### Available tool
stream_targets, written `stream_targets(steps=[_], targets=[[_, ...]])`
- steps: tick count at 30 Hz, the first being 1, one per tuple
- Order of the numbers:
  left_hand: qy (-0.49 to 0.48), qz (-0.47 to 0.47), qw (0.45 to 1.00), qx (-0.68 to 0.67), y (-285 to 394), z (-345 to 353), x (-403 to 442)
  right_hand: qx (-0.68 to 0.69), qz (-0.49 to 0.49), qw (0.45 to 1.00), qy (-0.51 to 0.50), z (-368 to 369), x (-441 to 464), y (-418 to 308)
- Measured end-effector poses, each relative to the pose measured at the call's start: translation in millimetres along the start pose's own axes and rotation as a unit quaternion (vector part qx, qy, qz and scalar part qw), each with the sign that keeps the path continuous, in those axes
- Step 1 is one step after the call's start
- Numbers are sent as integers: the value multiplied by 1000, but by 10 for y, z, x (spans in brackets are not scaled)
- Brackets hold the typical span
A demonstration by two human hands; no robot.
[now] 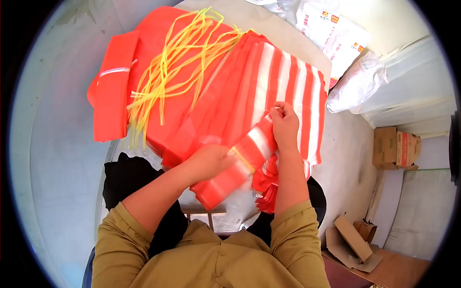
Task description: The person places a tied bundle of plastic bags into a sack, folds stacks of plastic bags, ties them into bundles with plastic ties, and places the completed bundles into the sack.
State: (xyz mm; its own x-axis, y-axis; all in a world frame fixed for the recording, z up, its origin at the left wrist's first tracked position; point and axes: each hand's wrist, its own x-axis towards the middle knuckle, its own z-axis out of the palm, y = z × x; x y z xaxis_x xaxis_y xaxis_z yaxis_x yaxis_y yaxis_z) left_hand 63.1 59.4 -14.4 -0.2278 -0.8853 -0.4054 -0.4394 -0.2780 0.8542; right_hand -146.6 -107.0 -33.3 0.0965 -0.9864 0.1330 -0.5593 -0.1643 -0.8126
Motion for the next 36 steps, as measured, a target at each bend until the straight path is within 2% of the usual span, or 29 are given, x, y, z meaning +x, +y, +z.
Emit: stream_targets(steps=[1,3,9,12,18,24,27,31,32,33,35,36], targets=[[-1,-2,1000,1,-3,-1,3,-58,-83,994,39,-29,-27,-96],[-2,-7,1000,0,-45,9,20,-170,-248,947,114,-108,-158,-278],[5,-8,999,-33,-57,36,23,-182,-273,943,-51,-126,-945,-321],[9,23,999,45,-65,28,14,-209,-300,929,-60,9,-1069,-398],[6,23,996,88,-21,-1,-2,-293,-274,903,-154,-45,-969,-331],[21,70,995,63,-166,80,52,-307,-255,894,-202,-48,-784,-303],[9,34,995,89,-59,43,11,-306,-247,896,-207,15,-675,-291],[-4,2,998,60,17,9,-25,-302,-212,904,-217,146,-485,-327],[-3,0,999,42,20,1,-44,-77,-45,968,-233,31,-398,-431],[-1,-2,1000,23,27,-10,-64,155,126,953,-230,-218,-307,-833],[-16,1,999,-34,104,-82,-126,365,247,885,-149,-393,-306,-967],[-21,2,998,-63,116,-115,-154,354,207,908,-92,-400,-438,-799]])
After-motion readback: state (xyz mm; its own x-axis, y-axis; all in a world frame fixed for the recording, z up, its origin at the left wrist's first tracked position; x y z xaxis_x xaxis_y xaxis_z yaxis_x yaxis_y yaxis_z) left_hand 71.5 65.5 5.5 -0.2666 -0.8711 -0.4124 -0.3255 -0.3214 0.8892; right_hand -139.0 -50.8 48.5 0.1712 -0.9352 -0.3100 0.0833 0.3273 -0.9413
